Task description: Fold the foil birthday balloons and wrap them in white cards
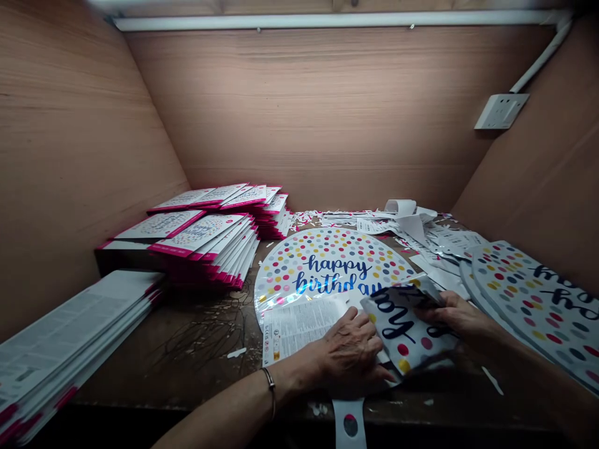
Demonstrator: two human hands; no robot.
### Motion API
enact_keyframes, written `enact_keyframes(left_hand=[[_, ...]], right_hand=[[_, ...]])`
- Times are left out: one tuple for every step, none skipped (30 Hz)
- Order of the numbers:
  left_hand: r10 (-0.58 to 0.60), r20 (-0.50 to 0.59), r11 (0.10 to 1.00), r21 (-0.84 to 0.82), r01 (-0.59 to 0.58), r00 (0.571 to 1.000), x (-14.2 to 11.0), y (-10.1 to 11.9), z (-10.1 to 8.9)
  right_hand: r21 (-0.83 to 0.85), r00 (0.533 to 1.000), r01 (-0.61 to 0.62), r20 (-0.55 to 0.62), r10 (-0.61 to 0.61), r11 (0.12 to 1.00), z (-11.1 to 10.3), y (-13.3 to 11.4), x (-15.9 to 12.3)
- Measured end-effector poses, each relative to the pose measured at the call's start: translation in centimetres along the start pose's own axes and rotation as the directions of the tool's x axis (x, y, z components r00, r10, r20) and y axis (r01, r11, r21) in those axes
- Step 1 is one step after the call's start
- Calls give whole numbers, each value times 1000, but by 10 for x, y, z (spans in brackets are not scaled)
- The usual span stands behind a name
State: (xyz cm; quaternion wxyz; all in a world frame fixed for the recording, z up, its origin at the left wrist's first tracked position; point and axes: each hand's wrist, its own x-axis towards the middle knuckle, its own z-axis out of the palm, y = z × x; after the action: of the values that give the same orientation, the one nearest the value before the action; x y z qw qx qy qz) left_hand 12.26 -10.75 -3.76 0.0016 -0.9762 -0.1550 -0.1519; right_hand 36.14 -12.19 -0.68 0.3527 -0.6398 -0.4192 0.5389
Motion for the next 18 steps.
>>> enact_keyframes(left_hand=[[9,-5,1000,5,-9,1000,0,0,2],[26,-12,1000,7,-26,1000,0,0,3],[48,-20,999,10,-48,999,0,1,3],[71,-25,997,14,-71,997,0,1,2],[91,-26,996,20,-91,996,0,2,1],[102,-23,995,25,-101,995,-1,2,-1],[105,-21,994,29,-104,994,-1,3,-4],[103,-25,994,32,-102,994,-2,3,-6],[96,-29,995,31,-95,995,-2,4,-8],[89,-35,996,26,-88,995,-3,4,-9],[83,-39,996,20,-82,996,-3,4,-9],[81,-40,997,10,-81,996,-4,3,-8],[83,-36,997,-4,-83,996,-4,2,-7],[89,-29,996,-21,-89,996,-4,2,-6],[99,-21,994,-39,-99,995,-4,1,-4],[109,-16,992,-55,-110,994,-4,0,-4],[116,-11,991,-71,-116,993,-5,0,-3],[117,-8,990,-82,-117,993,-5,0,-4]], right_hand=[[-65,998,-9,57,13,998,0,-4,5],[-111,994,-18,109,30,994,1,-8,10],[-138,989,-26,142,46,990,2,-11,16],[-152,990,-22,132,43,988,4,-14,21],[-160,993,-20,115,39,987,6,-17,27],[-168,994,-17,104,35,986,8,-18,31],[-174,995,-9,96,26,985,11,-19,35],[-176,996,3,90,13,984,14,-18,37],[-176,996,16,84,-1,984,17,-16,38],[-175,997,30,77,-16,984,20,-12,37],[-176,997,40,67,-28,984,23,-7,35],[-181,998,47,53,-38,982,26,-1,32],[-190,998,53,35,-47,980,29,5,28],[-202,998,56,18,-54,978,30,10,23],[-224,998,66,-3,-68,972,30,13,19],[-258,995,85,-31,-96,962,29,14,15],[-295,988,107,-74,-134,950,27,14,12],[-348,969,160,-125,-215,924,24,11,9]])
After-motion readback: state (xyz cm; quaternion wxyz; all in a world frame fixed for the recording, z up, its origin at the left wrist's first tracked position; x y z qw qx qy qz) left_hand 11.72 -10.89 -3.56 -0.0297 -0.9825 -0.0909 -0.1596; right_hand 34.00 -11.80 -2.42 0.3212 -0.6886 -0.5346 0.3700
